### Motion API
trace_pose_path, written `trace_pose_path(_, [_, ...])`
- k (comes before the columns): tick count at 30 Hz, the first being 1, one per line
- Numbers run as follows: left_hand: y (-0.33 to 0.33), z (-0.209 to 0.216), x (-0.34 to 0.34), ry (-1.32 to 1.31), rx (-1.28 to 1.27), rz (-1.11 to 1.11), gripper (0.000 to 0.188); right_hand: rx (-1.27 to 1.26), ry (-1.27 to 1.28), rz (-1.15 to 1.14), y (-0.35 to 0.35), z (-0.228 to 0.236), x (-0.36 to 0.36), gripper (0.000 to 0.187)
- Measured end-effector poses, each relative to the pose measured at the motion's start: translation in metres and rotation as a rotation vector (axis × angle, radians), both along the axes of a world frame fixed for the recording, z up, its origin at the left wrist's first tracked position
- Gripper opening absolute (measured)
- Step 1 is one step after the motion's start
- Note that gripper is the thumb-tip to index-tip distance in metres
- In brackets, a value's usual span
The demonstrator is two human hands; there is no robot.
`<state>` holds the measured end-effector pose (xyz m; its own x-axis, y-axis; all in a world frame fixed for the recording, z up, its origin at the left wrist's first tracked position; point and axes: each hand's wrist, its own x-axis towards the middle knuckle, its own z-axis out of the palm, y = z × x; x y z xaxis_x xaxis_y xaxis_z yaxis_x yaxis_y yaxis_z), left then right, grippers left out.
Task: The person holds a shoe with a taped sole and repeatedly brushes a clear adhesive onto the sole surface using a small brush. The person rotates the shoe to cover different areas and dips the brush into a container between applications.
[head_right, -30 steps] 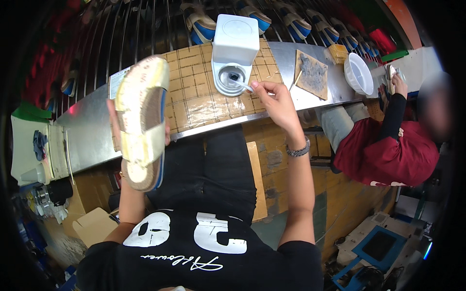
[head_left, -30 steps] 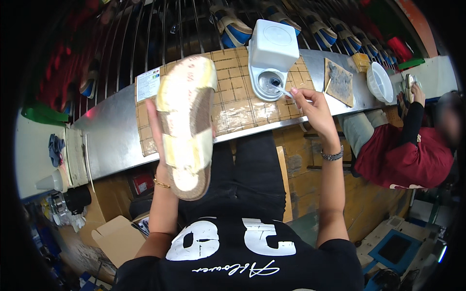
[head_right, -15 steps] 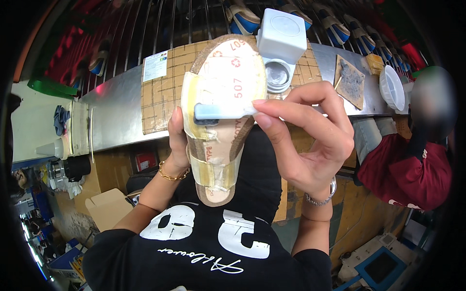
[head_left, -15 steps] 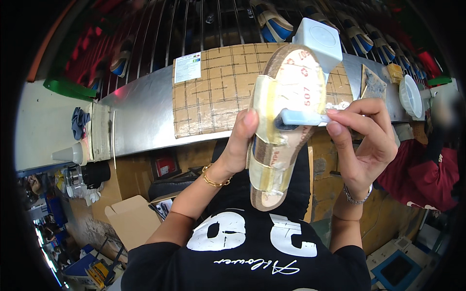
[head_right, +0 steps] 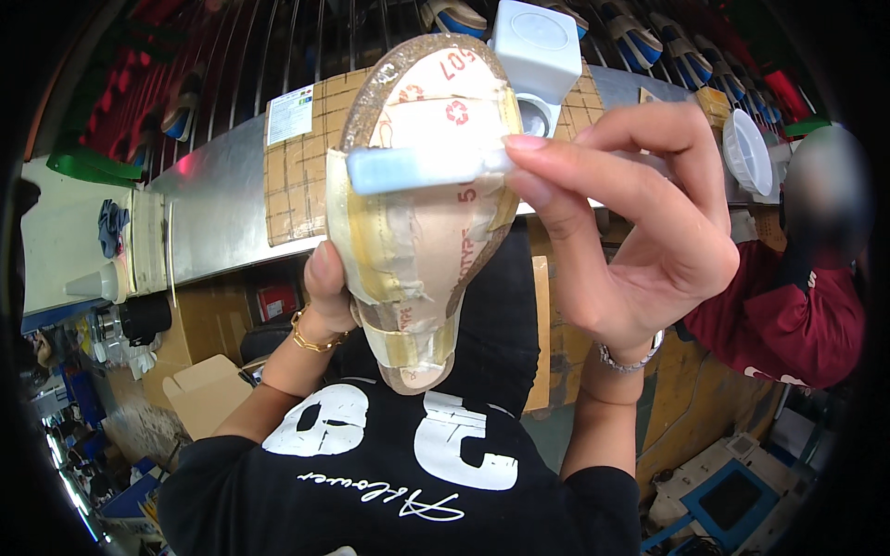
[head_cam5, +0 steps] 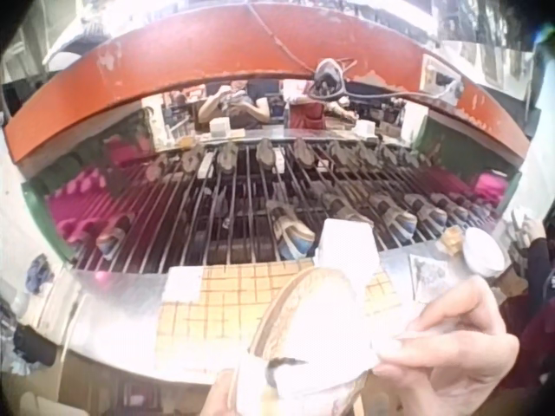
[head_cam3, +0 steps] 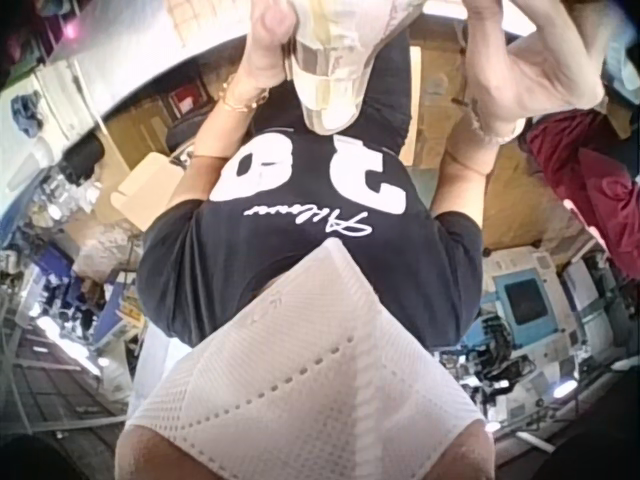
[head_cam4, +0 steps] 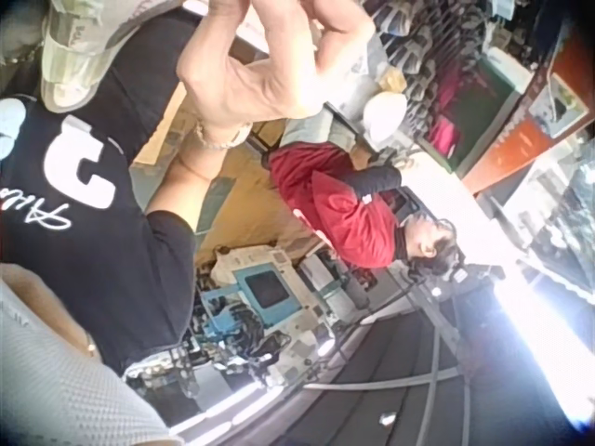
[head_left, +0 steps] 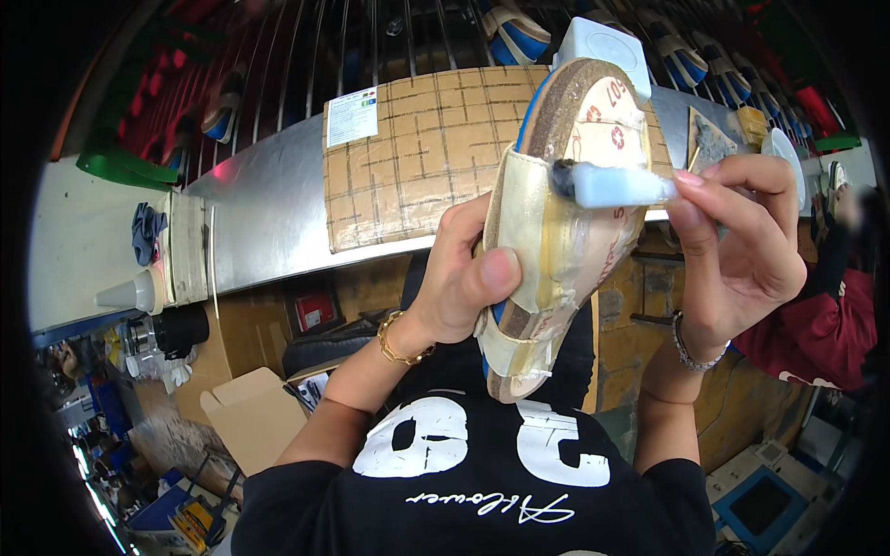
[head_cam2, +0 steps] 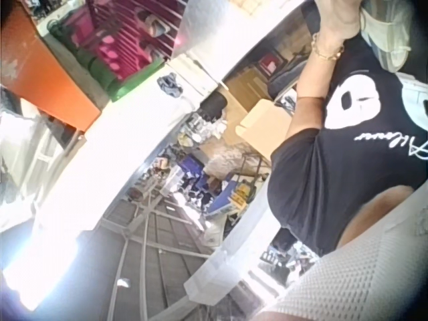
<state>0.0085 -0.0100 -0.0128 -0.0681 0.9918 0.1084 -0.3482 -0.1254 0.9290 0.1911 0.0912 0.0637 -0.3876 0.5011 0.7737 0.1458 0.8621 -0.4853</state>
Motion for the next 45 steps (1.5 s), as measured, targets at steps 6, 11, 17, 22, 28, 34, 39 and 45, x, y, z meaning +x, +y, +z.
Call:
trace_pose_path(6, [-0.002,0.002,-0.001,-0.015,0.010,-0.019,0.089,-0.027,-0.042,0.059,-0.001,0.003,0.003,0.023])
trace_pose_path(11, [-0.002,0.006,-0.001,-0.007,-0.013,-0.055,0.093,-0.042,-0.081,0.093,-0.001,0.004,0.009,0.023])
trace_pose_path(17, [-0.002,0.010,0.000,0.003,-0.044,-0.088,0.098,-0.007,-0.120,0.153,0.004,0.004,0.013,0.026])
trace_pose_path(22, [-0.002,0.015,0.000,0.017,-0.086,-0.124,0.102,0.009,-0.154,0.161,0.005,0.005,0.016,0.027])
trace_pose_path(28, [0.003,0.018,0.004,-0.017,-0.141,-0.200,0.112,0.050,-0.190,0.178,0.007,0.006,0.018,0.028])
trace_pose_path(34, [0.002,0.021,0.004,-0.035,-0.106,-0.169,0.100,0.083,-0.256,0.164,0.007,0.011,0.019,0.030])
trace_pose_path(39, [0.001,0.022,0.004,-0.066,-0.091,-0.113,0.090,0.150,-0.327,0.255,0.014,0.012,0.020,0.030])
trace_pose_path(45, [0.009,0.024,0.007,-0.147,-0.062,0.043,0.078,-0.080,-0.096,0.087,0.023,-0.003,-0.007,0.014])
